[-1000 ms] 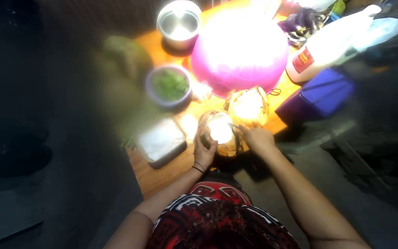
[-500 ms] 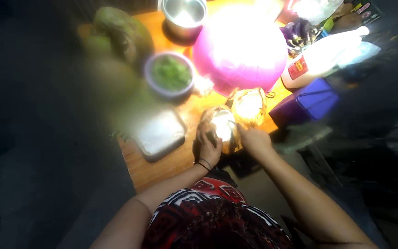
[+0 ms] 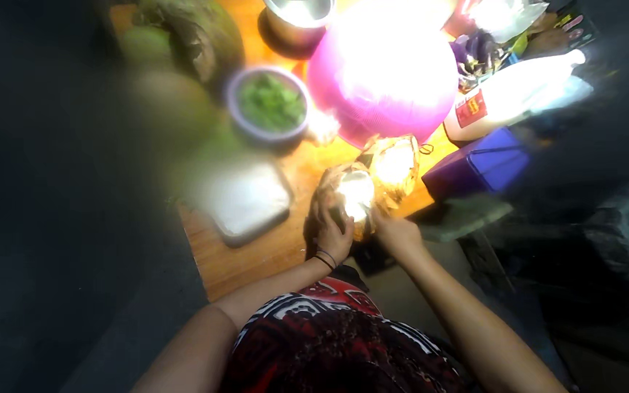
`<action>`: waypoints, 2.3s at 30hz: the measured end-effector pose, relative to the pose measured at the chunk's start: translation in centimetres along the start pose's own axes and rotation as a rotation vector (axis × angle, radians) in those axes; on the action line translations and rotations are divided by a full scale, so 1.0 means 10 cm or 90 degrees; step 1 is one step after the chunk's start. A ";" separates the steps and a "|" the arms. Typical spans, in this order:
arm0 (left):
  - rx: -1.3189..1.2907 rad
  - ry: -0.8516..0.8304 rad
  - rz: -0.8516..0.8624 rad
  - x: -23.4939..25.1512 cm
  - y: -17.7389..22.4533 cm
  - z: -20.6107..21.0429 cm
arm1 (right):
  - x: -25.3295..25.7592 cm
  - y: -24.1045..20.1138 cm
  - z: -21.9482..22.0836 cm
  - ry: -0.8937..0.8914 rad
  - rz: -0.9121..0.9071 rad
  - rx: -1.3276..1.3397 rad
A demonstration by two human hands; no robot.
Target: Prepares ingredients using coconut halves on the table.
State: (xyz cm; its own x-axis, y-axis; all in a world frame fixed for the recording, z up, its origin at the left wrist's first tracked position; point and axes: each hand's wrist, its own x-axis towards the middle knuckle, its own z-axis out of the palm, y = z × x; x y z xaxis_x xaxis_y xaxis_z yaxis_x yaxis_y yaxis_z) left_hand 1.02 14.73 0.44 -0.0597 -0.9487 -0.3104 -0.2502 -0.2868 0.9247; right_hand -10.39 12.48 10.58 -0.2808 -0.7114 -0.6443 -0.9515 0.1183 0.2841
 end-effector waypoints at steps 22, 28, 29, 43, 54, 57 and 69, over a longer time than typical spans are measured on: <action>0.014 0.057 0.051 -0.04 -0.07 0.11 | 0.01 0.25 0.07 0.053 -0.007 0.013; 0.014 0.057 0.036 -0.02 -0.03 0.09 | 0.05 0.36 0.26 0.120 0.001 0.027; 0.017 0.058 0.039 -0.04 -0.04 0.10 | 0.00 0.35 0.28 0.105 0.001 0.018; 0.029 0.071 0.028 -0.01 -0.02 0.11 | -0.05 0.31 0.12 0.062 -0.028 0.018; 0.036 0.080 0.045 0.01 -0.06 0.12 | 0.09 0.40 0.18 0.109 -0.027 0.048; 0.031 0.080 0.031 0.04 -0.04 0.10 | 0.19 0.43 0.24 0.143 -0.023 0.050; 0.020 0.081 0.029 0.05 -0.04 0.10 | 0.10 0.41 0.33 0.110 -0.047 0.051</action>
State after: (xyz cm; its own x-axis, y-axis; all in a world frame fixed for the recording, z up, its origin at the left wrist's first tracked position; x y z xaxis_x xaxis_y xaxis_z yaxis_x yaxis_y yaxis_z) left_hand 0.16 14.47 -0.27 0.0504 -0.9704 -0.2360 -0.2796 -0.2406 0.9295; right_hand -14.96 14.57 8.73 -0.1901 -0.8274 -0.5284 -0.9777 0.1108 0.1782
